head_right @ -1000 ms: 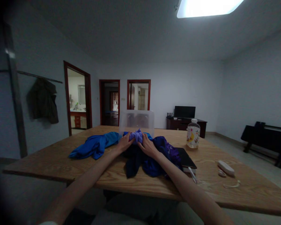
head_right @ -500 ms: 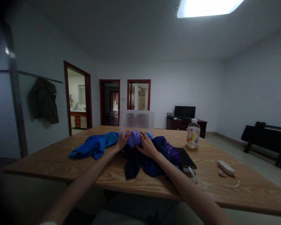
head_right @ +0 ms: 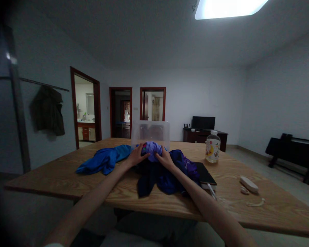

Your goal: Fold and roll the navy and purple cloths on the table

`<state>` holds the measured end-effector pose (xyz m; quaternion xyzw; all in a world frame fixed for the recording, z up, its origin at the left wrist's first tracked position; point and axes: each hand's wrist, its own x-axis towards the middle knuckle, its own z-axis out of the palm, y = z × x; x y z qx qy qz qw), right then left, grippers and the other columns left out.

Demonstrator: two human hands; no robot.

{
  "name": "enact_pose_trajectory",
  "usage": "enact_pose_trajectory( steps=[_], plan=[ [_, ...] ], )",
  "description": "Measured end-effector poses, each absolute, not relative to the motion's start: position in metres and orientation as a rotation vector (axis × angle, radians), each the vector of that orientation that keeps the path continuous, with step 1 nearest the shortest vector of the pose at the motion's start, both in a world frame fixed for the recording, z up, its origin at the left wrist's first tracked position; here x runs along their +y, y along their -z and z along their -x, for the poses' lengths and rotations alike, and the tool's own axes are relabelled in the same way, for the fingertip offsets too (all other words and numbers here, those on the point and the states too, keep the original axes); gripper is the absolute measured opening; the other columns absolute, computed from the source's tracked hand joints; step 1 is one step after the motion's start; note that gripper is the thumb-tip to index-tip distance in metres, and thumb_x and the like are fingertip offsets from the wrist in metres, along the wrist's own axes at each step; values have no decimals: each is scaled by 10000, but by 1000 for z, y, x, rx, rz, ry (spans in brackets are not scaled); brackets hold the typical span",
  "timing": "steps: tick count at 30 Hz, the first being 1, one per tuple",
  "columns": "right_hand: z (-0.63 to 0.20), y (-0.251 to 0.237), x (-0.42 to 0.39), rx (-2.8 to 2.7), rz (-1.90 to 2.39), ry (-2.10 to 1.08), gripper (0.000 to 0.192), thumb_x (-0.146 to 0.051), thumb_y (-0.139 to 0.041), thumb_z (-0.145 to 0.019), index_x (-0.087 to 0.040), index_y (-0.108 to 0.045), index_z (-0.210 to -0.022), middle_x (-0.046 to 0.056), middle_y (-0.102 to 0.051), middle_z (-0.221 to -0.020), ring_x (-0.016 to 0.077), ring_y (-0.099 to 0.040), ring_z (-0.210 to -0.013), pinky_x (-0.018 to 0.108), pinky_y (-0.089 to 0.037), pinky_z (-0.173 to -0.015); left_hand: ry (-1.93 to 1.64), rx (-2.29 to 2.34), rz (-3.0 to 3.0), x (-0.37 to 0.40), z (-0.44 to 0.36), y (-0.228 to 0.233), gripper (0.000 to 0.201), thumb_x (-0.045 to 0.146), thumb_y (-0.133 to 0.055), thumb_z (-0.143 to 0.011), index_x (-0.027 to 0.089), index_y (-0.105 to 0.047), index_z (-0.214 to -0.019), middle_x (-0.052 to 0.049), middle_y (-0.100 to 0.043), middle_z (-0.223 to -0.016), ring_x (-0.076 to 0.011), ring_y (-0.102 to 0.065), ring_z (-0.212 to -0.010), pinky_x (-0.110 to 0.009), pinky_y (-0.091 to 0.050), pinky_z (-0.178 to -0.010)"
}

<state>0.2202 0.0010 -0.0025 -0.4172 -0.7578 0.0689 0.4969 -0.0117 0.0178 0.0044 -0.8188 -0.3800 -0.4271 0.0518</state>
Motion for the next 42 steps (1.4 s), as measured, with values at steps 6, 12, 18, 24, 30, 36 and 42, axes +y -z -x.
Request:
enact_pose_trajectory(
  steps=[6, 12, 18, 24, 30, 36, 42],
  plan=[
    [-222, 8, 21, -1650, 932, -448, 542, -575, -585, -870, -189, -595, -1251, 84, -696, -1213, 292, -635, -1152, 466, -458, -1070, 1340, -991, 2558, 14, 9, -7, 825, 588, -652, -859, 250, -275, -1510, -115, -455, -1448, -280, -489, -1339, -443, -428, -1111],
    [-222, 7, 29, -1520, 927, -671, 565, -648, -605, -835, -207, -689, -1178, 94, -732, -1163, 325, -640, -1168, 515, -476, -1071, 1356, -927, 2636, 8, 8, -11, 777, 537, -677, -858, 272, -309, -1490, -98, -464, -1441, -264, -492, -1335, -439, -430, -1114],
    [-222, 8, 29, -1566, 959, -749, 636, -683, -536, -876, -164, -670, -1219, 132, -710, -1207, 323, -640, -1175, 521, -472, -1079, 1343, -1016, 2621, 11, 10, -11, 726, 555, -683, -848, 258, -389, -1442, -88, -544, -1365, -263, -565, -1248, -416, -460, -1066],
    [-219, 11, 17, -1756, 1004, -597, 793, -678, -545, -884, -187, -395, -1488, 138, -541, -1447, 287, -487, -1373, 489, -343, -1184, 1326, -1160, 2513, 22, 13, -8, 566, 606, -646, -857, 231, -529, -1264, -82, -650, -1209, -268, -642, -1110, -389, -499, -958],
    [-214, 6, -13, -2132, 898, -281, 1025, -603, -634, -875, -229, -23, -1608, 165, -212, -1639, 314, -287, -1496, 512, -247, -1224, 1480, -1368, 2386, 31, 14, -3, 497, 626, -605, -878, 228, -544, -1170, -82, -694, -1081, -258, -683, -999, -349, -511, -855],
    [-208, -3, -34, -2317, 866, -4, 957, -577, -625, -896, -289, -52, -1606, 138, -103, -1661, 366, -245, -1502, 522, -328, -1180, 2021, -1408, 2139, 37, 24, -16, 454, 632, -509, -932, 222, -545, -1125, -83, -691, -1099, -235, -667, -1034, -339, -502, -891],
    [-205, -6, -36, -2299, 779, 183, 828, -512, -600, -932, -262, -165, -1590, 146, -170, -1634, 334, -283, -1490, 498, -317, -1198, 2411, -1373, 1938, 43, 33, -28, 521, 654, -491, -920, 181, -572, -1123, -101, -687, -1120, -231, -653, -1064, -347, -499, -939]
  ],
)
